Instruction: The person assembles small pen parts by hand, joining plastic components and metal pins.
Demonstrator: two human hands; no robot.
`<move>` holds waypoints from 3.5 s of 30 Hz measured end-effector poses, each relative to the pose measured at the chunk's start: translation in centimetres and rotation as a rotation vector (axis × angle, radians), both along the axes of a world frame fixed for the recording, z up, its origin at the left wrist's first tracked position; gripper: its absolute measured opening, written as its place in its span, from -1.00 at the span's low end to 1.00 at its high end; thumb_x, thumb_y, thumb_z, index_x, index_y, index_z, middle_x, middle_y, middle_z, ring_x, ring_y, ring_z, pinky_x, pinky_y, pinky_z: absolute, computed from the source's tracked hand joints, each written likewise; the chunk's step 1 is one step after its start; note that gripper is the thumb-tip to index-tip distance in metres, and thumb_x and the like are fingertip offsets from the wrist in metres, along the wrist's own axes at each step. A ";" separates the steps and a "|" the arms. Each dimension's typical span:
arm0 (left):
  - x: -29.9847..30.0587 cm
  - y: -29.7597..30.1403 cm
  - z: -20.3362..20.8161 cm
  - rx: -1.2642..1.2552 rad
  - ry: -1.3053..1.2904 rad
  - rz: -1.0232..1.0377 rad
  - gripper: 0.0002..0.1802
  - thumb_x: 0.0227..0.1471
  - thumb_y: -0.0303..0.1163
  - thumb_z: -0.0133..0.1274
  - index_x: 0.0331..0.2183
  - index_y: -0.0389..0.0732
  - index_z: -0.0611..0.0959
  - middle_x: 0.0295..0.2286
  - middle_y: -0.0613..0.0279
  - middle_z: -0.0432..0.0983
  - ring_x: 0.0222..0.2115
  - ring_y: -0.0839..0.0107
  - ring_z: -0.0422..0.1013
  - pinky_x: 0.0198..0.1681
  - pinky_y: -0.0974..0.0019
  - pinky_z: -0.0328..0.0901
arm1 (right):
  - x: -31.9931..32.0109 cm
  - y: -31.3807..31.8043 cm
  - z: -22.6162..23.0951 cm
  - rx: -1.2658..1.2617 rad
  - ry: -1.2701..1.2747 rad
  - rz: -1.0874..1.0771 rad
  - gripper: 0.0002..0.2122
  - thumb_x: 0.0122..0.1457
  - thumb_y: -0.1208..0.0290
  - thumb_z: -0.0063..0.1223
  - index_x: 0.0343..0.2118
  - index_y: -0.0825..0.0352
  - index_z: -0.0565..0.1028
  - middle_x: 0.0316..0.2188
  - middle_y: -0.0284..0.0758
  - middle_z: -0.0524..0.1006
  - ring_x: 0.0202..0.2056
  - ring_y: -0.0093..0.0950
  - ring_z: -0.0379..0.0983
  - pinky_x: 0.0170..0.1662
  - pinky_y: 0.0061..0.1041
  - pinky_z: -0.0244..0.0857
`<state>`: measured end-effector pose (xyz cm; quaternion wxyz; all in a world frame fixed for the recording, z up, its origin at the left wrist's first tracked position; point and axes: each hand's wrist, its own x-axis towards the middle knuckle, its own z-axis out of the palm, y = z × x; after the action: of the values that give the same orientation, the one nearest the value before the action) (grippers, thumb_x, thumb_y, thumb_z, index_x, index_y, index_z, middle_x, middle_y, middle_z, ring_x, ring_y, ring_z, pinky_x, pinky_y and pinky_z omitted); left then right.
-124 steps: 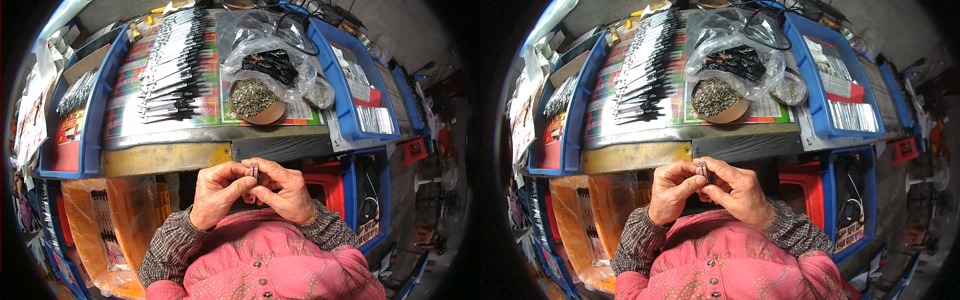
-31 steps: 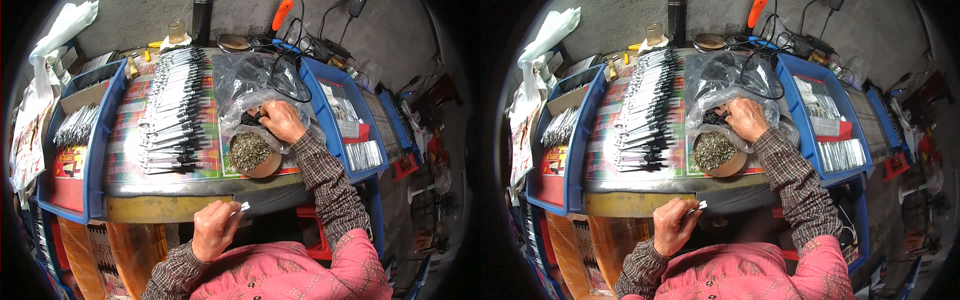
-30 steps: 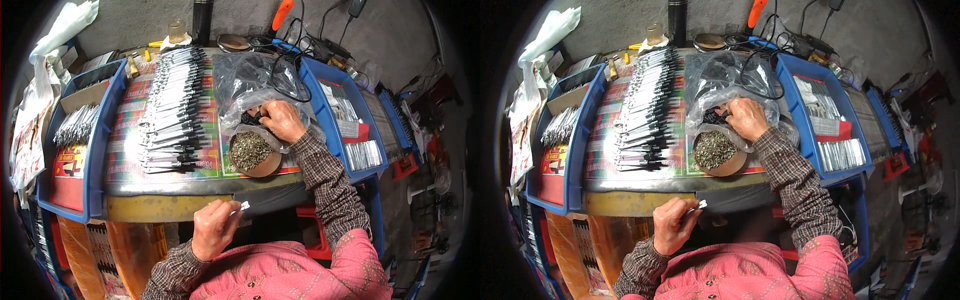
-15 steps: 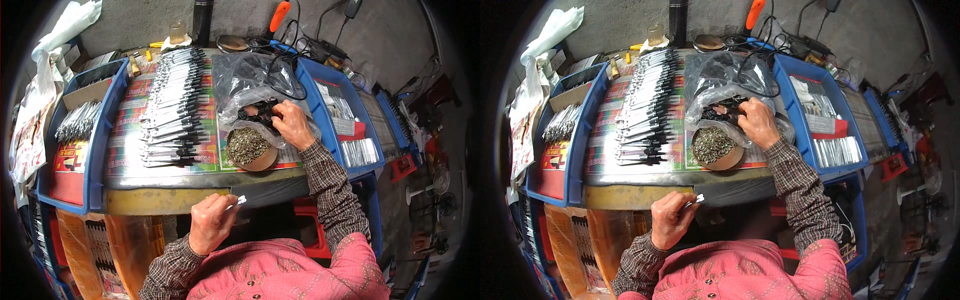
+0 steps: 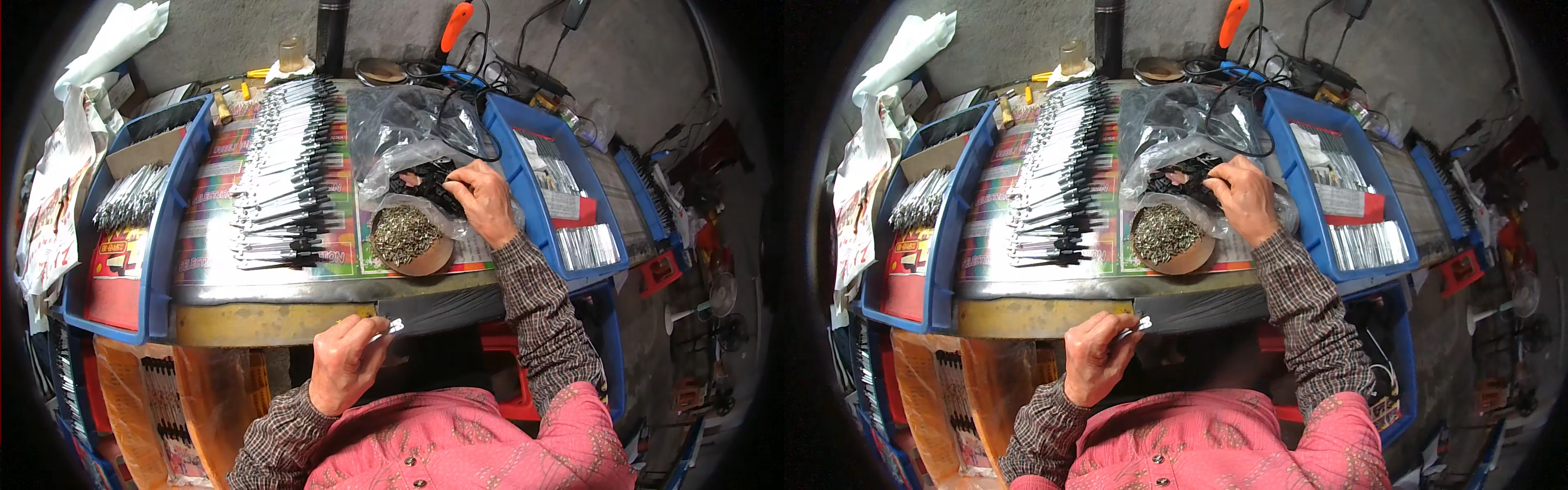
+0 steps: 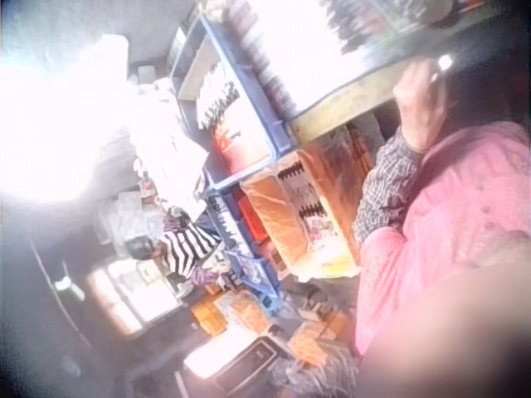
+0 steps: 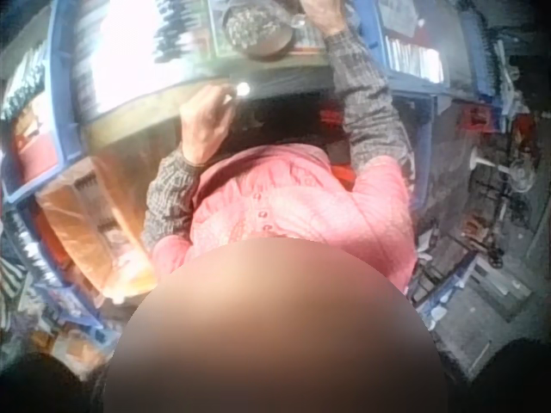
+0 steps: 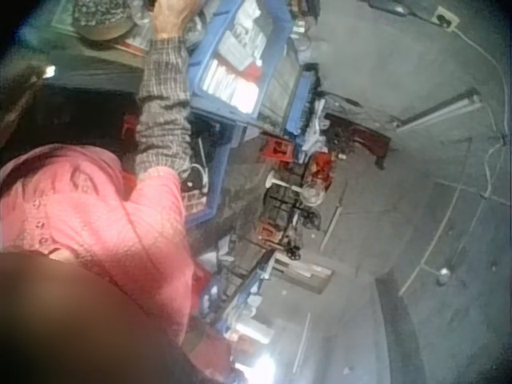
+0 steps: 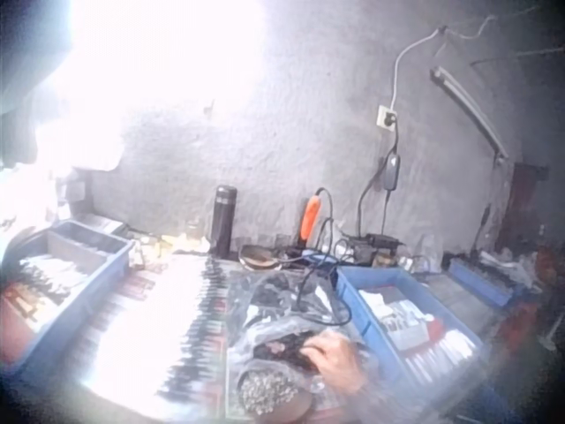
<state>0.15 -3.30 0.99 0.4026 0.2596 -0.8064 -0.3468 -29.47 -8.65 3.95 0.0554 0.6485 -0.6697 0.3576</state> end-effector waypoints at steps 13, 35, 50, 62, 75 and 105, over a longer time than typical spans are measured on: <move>-0.1 0.4 1.1 0.088 -0.003 -0.024 -0.79 -0.19 -0.66 0.23 -0.38 -0.29 0.63 -0.60 0.18 0.43 -0.67 0.46 0.34 -0.58 0.43 0.23 | 8.0 10.1 2.8 0.200 -0.695 0.304 -0.94 0.10 0.58 0.16 -0.37 0.42 0.53 -0.49 -0.40 0.51 -0.52 -0.66 0.41 -0.47 -0.67 0.27; -0.2 2.6 0.7 0.015 -0.017 -0.048 -0.77 -0.20 -0.66 0.21 -0.38 -0.27 0.62 -0.55 0.16 0.49 -0.61 0.35 0.42 -0.56 0.37 0.27 | 10.9 14.8 -1.2 0.135 -0.852 0.287 -0.93 0.18 0.59 0.10 -0.31 0.43 0.57 -0.50 -0.37 0.54 -0.59 -0.70 0.42 -0.54 -0.72 0.31; 0.1 2.8 -0.1 -0.006 -0.053 -0.075 -0.74 -0.22 -0.62 0.25 -0.37 -0.25 0.59 -0.54 0.17 0.48 -0.57 0.25 0.43 -0.51 0.29 0.30 | 11.5 14.9 -2.4 0.312 -1.088 0.321 -0.90 0.23 0.53 0.06 -0.29 0.45 0.56 -0.54 -0.40 0.53 -0.57 -0.70 0.43 -0.51 -0.70 0.37; 0.1 3.8 -1.6 0.071 0.006 -0.107 -0.74 -0.24 -0.59 0.27 -0.37 -0.25 0.60 -0.54 0.19 0.50 -0.57 0.28 0.45 -0.52 0.31 0.30 | 10.4 15.6 -3.2 0.454 -1.044 0.494 -0.87 0.17 0.56 0.12 -0.24 0.47 0.54 -0.46 -0.36 0.57 -0.50 -0.66 0.51 -0.44 -0.68 0.43; 0.3 4.7 -3.0 0.057 -0.058 -0.077 -0.75 -0.25 -0.61 0.29 -0.40 -0.25 0.64 -0.54 0.18 0.54 -0.57 0.34 0.48 -0.54 0.37 0.31 | 10.9 16.9 -4.9 0.283 -0.547 0.490 -0.77 0.03 0.56 0.24 -0.23 0.39 0.51 -0.44 -0.26 0.56 -0.49 -0.49 0.54 -0.44 -0.54 0.38; 0.0 5.2 -4.0 0.032 -0.073 -0.112 -0.73 -0.29 -0.61 0.28 -0.41 -0.26 0.61 -0.55 0.18 0.52 -0.60 0.31 0.43 -0.55 0.34 0.28 | 11.0 17.9 -6.4 0.361 -0.771 0.483 -0.85 0.08 0.56 0.20 -0.27 0.39 0.53 -0.47 -0.30 0.58 -0.48 -0.53 0.55 -0.45 -0.60 0.38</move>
<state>0.19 1.87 -3.05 0.3489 0.2329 -0.8280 -0.3720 -18.44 9.30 -2.44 -0.3944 0.6050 -0.5232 0.4525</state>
